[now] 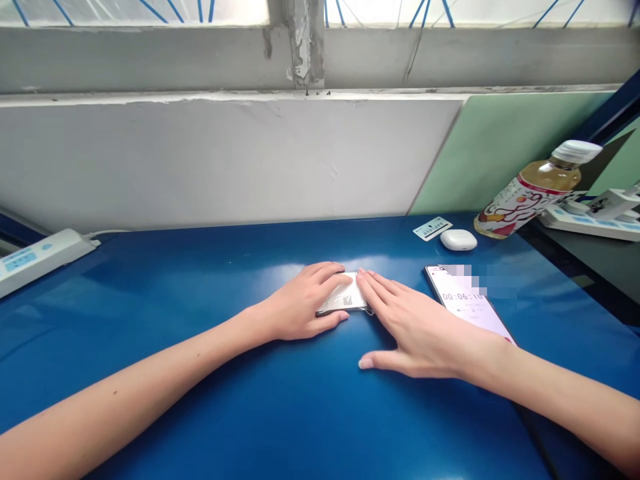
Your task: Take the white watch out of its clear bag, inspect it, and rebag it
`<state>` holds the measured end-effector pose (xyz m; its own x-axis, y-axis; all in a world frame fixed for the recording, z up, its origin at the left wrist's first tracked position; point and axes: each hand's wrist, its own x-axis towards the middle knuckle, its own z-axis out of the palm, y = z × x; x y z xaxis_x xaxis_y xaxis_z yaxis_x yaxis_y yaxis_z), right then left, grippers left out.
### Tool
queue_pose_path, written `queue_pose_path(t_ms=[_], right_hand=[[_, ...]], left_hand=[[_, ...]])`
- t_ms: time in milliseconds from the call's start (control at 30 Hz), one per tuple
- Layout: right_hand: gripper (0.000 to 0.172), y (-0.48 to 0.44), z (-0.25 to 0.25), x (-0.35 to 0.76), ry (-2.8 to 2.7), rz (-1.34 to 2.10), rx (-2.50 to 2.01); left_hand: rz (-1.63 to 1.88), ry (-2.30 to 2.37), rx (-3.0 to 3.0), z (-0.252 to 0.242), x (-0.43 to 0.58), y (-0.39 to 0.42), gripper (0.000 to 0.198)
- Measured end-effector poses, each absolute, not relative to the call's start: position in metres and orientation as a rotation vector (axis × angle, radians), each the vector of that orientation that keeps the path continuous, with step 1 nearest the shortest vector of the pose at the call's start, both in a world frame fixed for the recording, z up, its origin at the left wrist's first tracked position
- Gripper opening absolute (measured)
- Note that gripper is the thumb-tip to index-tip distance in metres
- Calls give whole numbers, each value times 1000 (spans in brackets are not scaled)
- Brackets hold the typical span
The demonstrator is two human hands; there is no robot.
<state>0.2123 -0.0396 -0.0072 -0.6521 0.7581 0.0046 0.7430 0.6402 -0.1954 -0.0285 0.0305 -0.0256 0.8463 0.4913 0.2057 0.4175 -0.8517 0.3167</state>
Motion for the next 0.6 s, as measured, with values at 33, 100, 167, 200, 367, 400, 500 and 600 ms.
queue_pose_path(t_ms=[33, 100, 167, 200, 367, 400, 500, 600], right_hand=[[105, -38, -7, 213, -2760, 258, -1271], [95, -35, -5, 213, -2749, 233, -1291], [83, -32, -3, 213, -2743, 212, -1300], [77, -31, -2, 213, -2741, 203, -1293], [49, -20, 1, 223, -2727, 202, -1203], [45, -17, 2, 226, -2728, 220, -1184], [42, -10, 7, 233, -2725, 248, -1144], [49, -6, 12, 239, -2714, 273, -1121]], left_hand=[[413, 741, 2762, -26, -29, 30, 58], [406, 834, 2768, -28, -30, 30, 64], [372, 878, 2796, -30, -31, 30, 64], [346, 884, 2819, -31, -31, 29, 62], [343, 898, 2886, -34, -28, 22, 47], [340, 886, 2874, -34, -27, 21, 46], [359, 857, 2820, -33, -27, 19, 45], [442, 826, 2722, -32, -30, 21, 43]])
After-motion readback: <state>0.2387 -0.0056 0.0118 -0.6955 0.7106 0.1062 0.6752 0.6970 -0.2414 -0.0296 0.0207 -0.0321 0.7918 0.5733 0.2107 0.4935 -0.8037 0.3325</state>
